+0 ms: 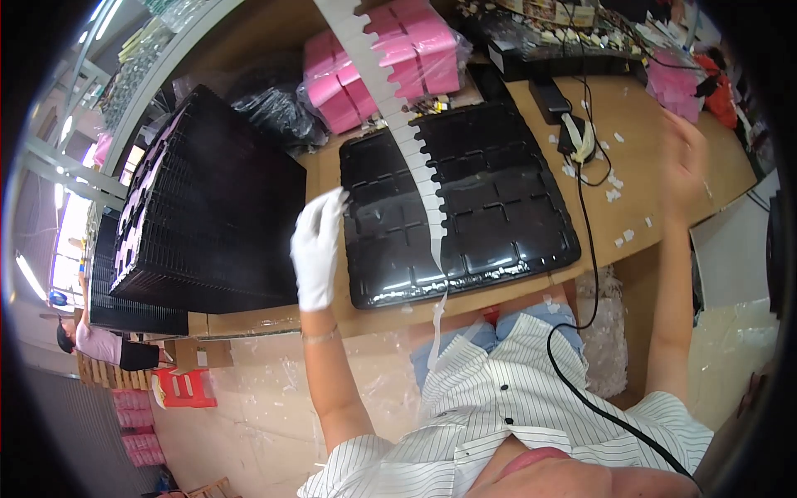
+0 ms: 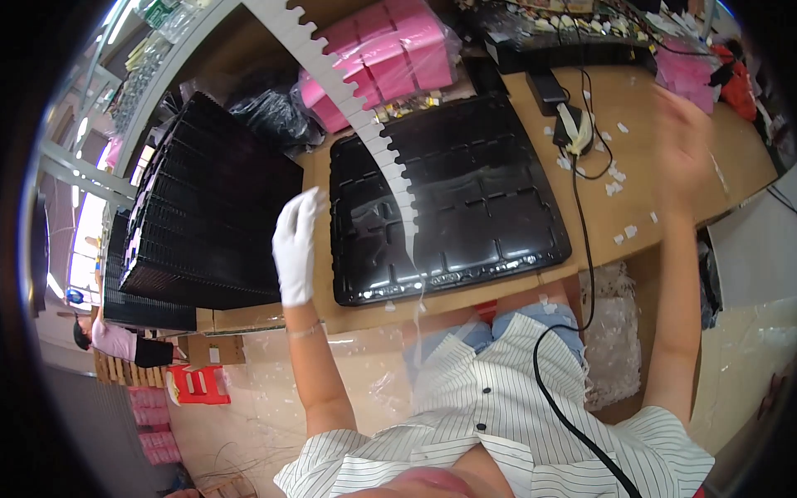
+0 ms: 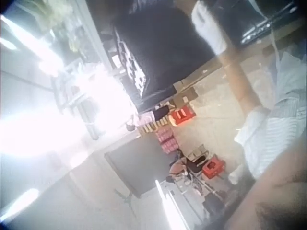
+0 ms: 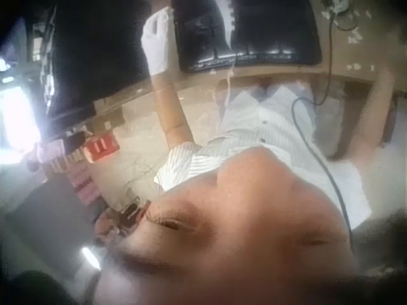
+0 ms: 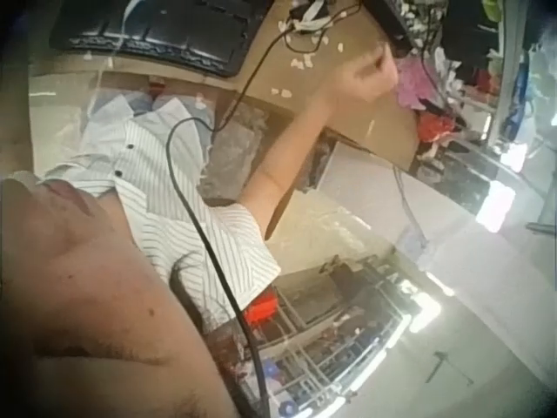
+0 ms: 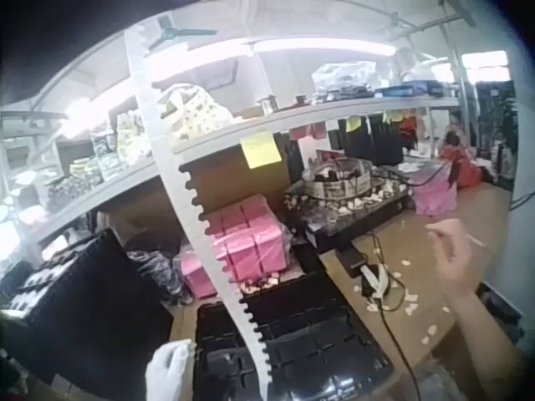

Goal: The person places pink foam inserts into black plastic trays, then applies a white serrated plastic strip to each by hand.

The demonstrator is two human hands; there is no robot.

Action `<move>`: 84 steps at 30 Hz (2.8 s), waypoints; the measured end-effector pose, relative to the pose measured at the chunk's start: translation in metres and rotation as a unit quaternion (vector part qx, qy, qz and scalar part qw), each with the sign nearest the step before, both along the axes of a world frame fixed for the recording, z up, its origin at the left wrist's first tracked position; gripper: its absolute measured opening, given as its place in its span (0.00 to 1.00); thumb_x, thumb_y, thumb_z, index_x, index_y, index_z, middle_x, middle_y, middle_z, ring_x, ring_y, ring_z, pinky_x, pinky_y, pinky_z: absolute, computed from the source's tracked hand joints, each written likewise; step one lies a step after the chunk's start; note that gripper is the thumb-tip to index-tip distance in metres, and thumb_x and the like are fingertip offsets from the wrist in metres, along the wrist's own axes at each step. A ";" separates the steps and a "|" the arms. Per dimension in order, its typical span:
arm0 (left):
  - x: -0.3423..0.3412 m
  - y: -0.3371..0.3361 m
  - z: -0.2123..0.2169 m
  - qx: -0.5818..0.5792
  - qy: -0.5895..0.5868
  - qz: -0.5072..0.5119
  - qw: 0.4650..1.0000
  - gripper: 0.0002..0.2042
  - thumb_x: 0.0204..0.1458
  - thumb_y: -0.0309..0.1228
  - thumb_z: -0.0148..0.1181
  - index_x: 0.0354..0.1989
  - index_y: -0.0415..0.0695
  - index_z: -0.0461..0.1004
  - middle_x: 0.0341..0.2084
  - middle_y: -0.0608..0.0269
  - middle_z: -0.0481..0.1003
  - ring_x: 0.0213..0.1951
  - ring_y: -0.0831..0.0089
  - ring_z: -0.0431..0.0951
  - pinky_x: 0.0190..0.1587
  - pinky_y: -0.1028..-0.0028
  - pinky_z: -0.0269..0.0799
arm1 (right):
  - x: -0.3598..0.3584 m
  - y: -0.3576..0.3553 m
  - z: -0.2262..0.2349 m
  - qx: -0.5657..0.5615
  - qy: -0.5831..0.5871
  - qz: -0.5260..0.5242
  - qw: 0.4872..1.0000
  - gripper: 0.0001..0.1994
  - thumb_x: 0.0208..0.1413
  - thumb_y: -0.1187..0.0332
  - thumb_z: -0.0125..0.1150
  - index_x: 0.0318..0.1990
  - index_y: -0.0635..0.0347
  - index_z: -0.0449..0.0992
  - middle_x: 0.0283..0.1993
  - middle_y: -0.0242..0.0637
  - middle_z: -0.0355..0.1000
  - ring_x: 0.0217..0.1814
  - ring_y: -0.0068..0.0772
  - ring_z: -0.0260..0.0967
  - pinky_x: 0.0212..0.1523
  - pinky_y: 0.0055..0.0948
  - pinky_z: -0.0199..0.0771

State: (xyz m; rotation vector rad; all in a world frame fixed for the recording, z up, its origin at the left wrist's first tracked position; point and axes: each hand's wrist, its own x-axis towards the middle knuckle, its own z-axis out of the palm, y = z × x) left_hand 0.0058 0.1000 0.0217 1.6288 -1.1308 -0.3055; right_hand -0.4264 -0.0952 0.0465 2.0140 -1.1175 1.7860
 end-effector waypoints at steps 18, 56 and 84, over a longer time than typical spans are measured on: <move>0.042 -0.105 -0.021 -0.072 -0.126 -0.047 0.988 0.09 0.57 0.32 0.60 0.43 0.43 0.79 0.37 0.56 0.79 0.40 0.65 0.80 0.43 0.71 0.75 | 0.346 -0.209 -0.022 -0.055 0.391 0.152 0.906 0.20 0.51 0.66 0.63 0.52 0.63 0.73 0.53 0.43 0.68 0.56 0.46 0.65 0.55 0.40 0.69; 0.047 -0.229 -0.008 -0.045 -0.179 -0.133 0.974 0.12 0.57 0.35 0.60 0.46 0.44 0.79 0.38 0.55 0.79 0.34 0.68 0.79 0.43 0.70 0.74 | 0.332 -0.255 0.041 0.371 0.369 0.357 0.774 0.07 0.51 0.70 0.69 0.32 0.66 0.80 0.28 0.34 0.75 0.30 0.24 0.74 0.32 0.26 0.76; 0.027 -0.314 -0.058 -0.182 -0.181 -0.147 0.955 0.13 0.50 0.37 0.57 0.42 0.45 0.75 0.34 0.53 0.76 0.42 0.52 0.75 0.60 0.51 0.61 | 0.260 -0.111 -0.007 0.550 -0.277 0.396 0.681 0.26 0.59 0.56 0.62 0.56 0.67 0.67 0.57 0.43 0.67 0.57 0.38 0.68 0.59 0.36 0.69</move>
